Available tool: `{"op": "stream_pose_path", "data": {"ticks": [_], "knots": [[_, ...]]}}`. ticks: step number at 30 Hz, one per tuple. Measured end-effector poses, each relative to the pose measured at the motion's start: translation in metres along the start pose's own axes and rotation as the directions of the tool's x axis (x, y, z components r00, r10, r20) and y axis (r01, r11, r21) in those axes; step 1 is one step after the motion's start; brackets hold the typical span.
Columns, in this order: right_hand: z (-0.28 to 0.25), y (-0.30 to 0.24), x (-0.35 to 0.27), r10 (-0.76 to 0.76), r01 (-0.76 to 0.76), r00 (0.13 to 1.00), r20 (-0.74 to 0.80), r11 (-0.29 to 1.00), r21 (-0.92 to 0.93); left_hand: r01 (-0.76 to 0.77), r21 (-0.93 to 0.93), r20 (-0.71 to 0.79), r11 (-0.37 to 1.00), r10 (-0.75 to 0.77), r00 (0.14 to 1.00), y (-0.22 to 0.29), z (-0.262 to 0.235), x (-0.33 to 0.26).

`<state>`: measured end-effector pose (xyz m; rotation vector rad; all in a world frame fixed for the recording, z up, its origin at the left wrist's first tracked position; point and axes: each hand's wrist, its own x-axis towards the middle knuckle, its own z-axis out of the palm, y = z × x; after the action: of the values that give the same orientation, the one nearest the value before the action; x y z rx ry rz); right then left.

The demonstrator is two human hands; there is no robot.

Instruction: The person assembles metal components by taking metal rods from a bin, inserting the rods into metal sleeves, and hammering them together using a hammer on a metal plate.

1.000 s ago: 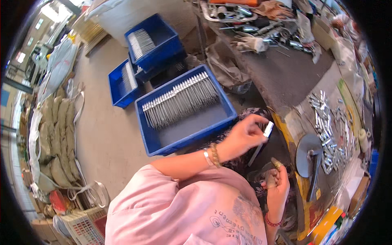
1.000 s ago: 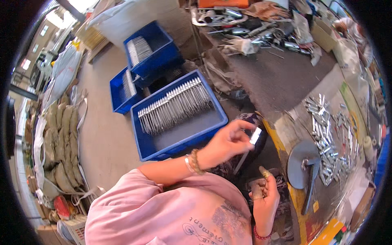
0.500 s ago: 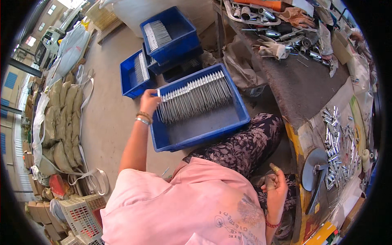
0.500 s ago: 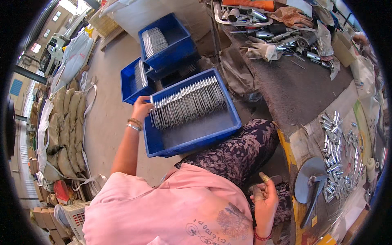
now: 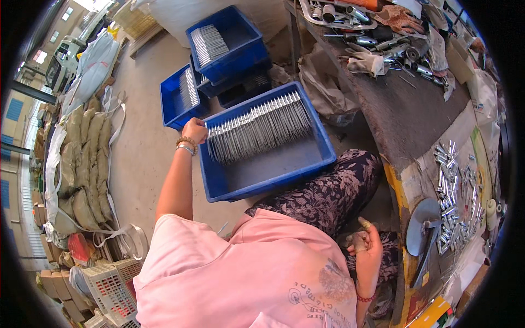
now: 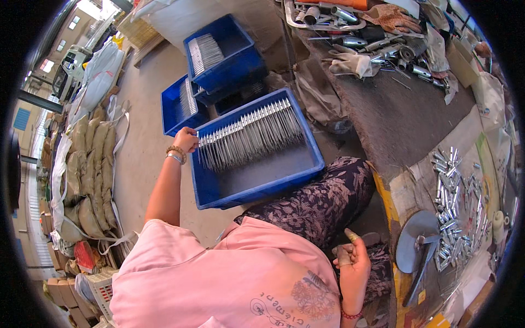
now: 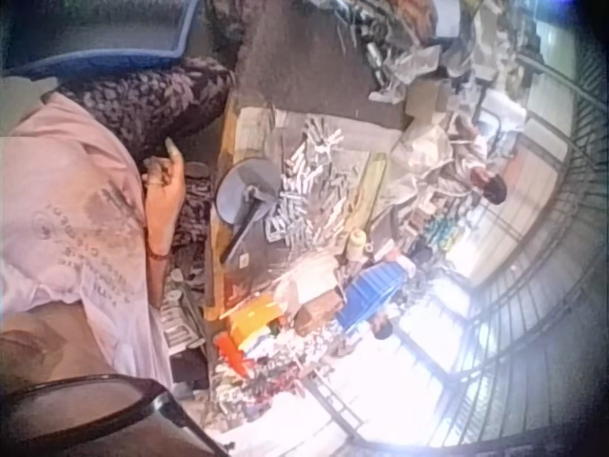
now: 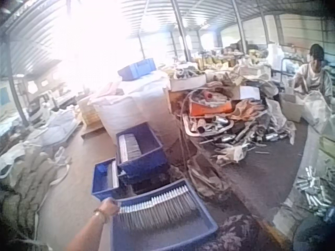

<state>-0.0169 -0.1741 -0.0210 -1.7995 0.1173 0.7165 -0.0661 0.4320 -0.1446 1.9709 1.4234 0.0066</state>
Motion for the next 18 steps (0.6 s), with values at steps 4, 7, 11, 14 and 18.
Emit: {"op": "stream_pose_path", "data": {"ticks": [4, 7, 11, 14, 18], "knots": [[-0.001, 0.004, -0.001, 0.027, -0.027, 1.000, -0.010, 0.999, 0.039, 0.047, -0.071, 0.055, 0.996, -0.044, 0.998, -0.013, -0.012, 0.012], [0.001, 0.004, 0.001, 0.042, -0.042, 0.999, 0.000, 0.998, 0.047, 0.058, -0.067, 0.102, 0.996, -0.051, 0.993, -0.006, -0.010, 0.010], [0.004, 0.005, 0.005, 0.039, -0.041, 0.999, 0.024, 0.998, 0.044, 0.076, -0.073, 0.127, 0.994, -0.066, 0.990, -0.002, -0.009, 0.014], [0.002, 0.005, 0.005, 0.050, -0.050, 0.999, 0.012, 0.998, 0.039, 0.041, -0.029, 0.117, 0.999, -0.037, 0.992, -0.008, -0.005, 0.021], [-0.001, 0.011, 0.005, 0.053, -0.054, 0.998, 0.020, 0.996, 0.066, 0.032, 0.072, 0.030, 0.997, -0.035, 0.999, -0.014, -0.009, 0.026]]}}
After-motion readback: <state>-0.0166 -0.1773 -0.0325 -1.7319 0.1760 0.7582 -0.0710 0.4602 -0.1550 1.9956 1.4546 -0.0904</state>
